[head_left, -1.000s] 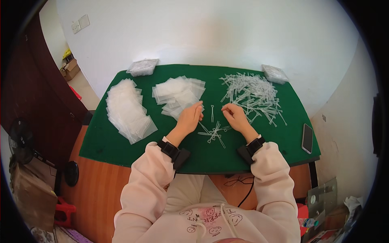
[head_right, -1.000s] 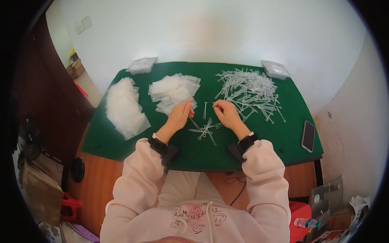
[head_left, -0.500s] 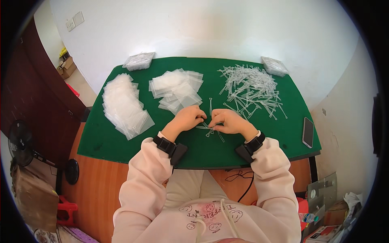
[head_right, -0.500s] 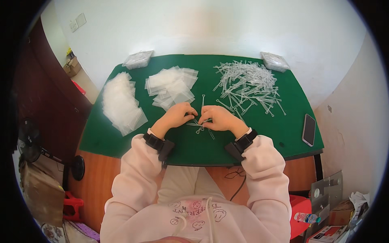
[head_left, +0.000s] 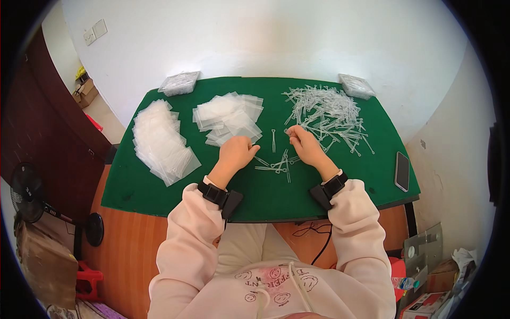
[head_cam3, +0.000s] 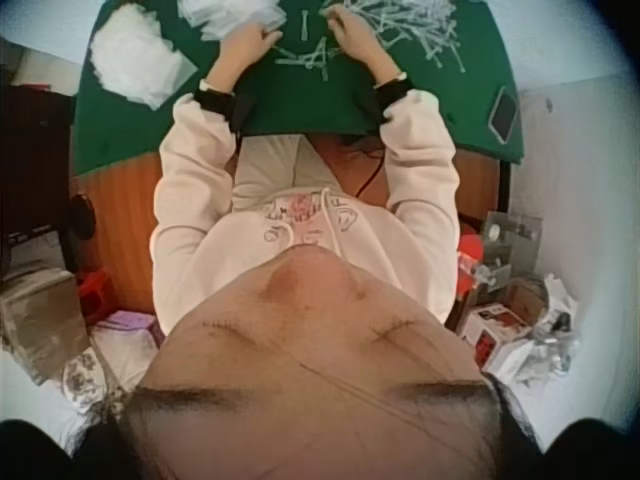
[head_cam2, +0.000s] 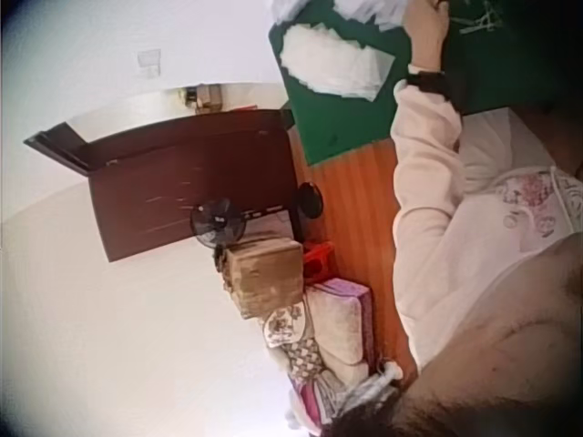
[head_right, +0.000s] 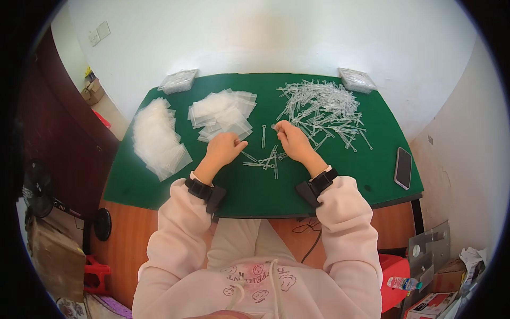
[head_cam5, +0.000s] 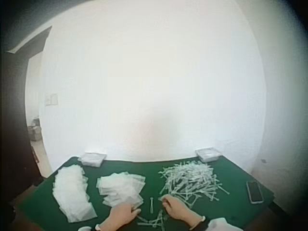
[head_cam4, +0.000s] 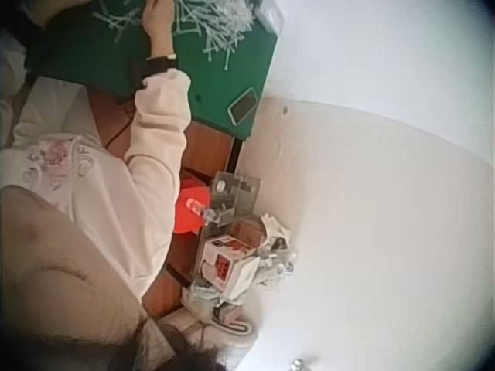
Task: The person is manually organizing and packaging small white plastic strips into transparent plastic bags at a workstation.
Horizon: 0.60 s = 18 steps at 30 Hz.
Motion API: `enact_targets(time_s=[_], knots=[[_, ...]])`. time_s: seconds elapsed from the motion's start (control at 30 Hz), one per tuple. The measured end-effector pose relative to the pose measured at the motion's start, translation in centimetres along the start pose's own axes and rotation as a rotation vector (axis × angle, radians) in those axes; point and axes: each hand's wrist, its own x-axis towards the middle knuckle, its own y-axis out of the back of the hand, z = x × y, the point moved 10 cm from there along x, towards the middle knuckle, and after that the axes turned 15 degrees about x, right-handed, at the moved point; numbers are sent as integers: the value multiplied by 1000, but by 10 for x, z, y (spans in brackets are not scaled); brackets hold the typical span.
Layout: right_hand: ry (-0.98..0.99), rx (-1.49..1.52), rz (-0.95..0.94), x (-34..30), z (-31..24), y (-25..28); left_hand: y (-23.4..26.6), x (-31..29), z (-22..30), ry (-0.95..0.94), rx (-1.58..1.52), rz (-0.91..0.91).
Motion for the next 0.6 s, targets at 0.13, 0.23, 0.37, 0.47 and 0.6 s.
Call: enact_targets(time_s=[0.13,0.23,0.37,0.47,0.6], knots=[[33,107,63,3,2,2,-11,-3,3,53,237,-118],[28,128,33,5,1,-1,-9,0,16,-14,213,-33],[34,259,27,5,5,-6,-20,2,28,-78,-44,-29],[-3,383,15,6,14,-5,-27,4,28,-73,-141,-83],[-144,632,-5,6,24,-12,-36,4,29,-82,-165,-156]])
